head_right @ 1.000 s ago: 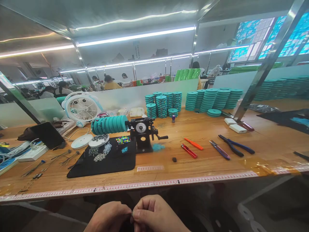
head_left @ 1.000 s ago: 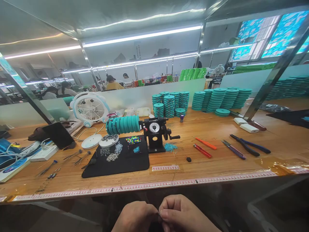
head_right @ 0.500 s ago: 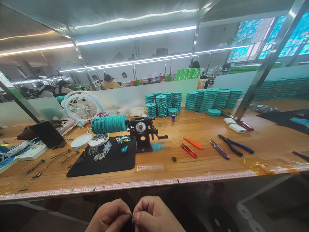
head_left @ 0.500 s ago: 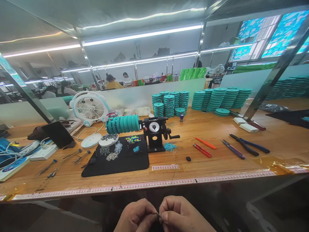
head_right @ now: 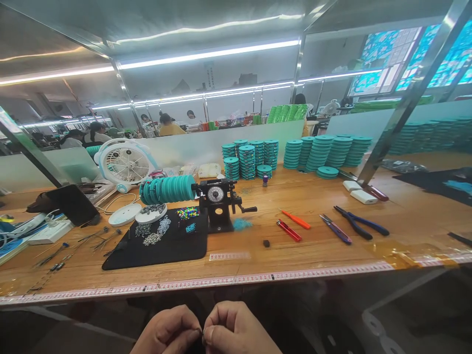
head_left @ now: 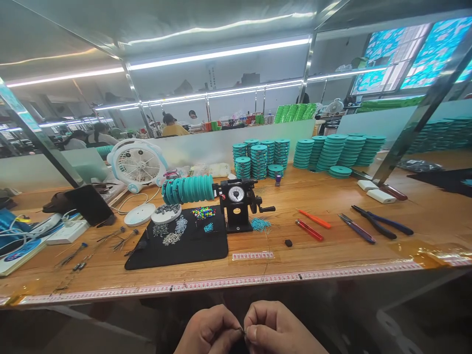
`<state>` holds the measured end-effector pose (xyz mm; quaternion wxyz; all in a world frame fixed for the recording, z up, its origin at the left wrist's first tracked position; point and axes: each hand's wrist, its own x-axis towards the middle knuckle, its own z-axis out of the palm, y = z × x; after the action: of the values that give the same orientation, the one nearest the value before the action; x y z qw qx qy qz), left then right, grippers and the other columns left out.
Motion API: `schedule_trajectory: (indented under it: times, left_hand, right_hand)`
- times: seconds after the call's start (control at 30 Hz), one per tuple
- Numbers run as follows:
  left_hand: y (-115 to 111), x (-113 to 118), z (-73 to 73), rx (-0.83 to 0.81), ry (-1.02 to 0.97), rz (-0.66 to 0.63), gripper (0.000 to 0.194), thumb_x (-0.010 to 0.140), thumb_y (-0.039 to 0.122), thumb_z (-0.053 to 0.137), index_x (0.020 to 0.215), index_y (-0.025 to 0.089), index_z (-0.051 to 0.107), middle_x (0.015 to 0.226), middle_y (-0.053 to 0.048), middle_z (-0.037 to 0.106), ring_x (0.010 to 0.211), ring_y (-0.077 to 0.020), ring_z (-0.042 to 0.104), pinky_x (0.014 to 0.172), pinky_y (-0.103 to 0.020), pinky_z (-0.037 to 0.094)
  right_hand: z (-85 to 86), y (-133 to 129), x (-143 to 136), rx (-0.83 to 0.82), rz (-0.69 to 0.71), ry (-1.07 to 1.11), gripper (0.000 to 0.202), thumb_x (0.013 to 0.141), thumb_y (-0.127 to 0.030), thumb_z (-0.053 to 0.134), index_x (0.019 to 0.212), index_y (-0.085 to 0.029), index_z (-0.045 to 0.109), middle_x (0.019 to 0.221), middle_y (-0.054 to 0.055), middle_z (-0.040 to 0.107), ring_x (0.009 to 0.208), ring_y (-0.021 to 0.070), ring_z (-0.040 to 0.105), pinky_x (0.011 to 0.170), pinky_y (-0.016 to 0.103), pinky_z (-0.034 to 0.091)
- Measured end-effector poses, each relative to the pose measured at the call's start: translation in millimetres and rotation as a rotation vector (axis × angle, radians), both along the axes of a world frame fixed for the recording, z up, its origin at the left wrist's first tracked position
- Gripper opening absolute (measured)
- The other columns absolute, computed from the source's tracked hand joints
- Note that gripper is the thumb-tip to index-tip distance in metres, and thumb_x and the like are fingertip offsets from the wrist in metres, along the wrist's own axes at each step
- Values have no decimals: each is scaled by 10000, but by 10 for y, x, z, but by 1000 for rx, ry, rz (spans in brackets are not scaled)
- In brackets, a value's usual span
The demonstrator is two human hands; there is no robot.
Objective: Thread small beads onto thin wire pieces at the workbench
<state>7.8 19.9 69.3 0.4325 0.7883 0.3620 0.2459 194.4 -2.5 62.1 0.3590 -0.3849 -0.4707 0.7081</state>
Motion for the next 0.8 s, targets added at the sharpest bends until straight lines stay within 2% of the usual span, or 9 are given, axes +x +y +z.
schedule_trajectory:
  times: [0.2, 0.53, 0.8]
  left_hand:
    - [-22, 11, 112, -7, 118, -3, 203, 828, 266, 453, 696, 161, 565, 629, -36, 593, 587, -137, 521, 574, -212, 387]
    - [-14, 8, 111, -20, 119, -3, 233, 837, 304, 468, 689, 159, 573, 629, -51, 606, 591, -151, 528, 576, -225, 385]
    - [-19, 29, 145, -34, 174, -18, 191, 812, 241, 469, 676, 156, 573, 632, -54, 611, 598, -153, 530, 576, -223, 383]
  right_hand:
    - [62, -16, -6, 45, -1, -115, 109, 649, -269, 532, 647, -161, 516, 528, -22, 517, 485, 88, 439, 488, 201, 322]
    - [74, -38, -16, -6, -9, -109, 115, 631, -274, 510, 639, -159, 509, 522, -16, 517, 474, 89, 425, 484, 210, 314]
    - [17, -28, 5, 51, 0, -138, 98, 660, -258, 531, 637, -163, 518, 536, -19, 514, 493, 98, 439, 493, 211, 320]
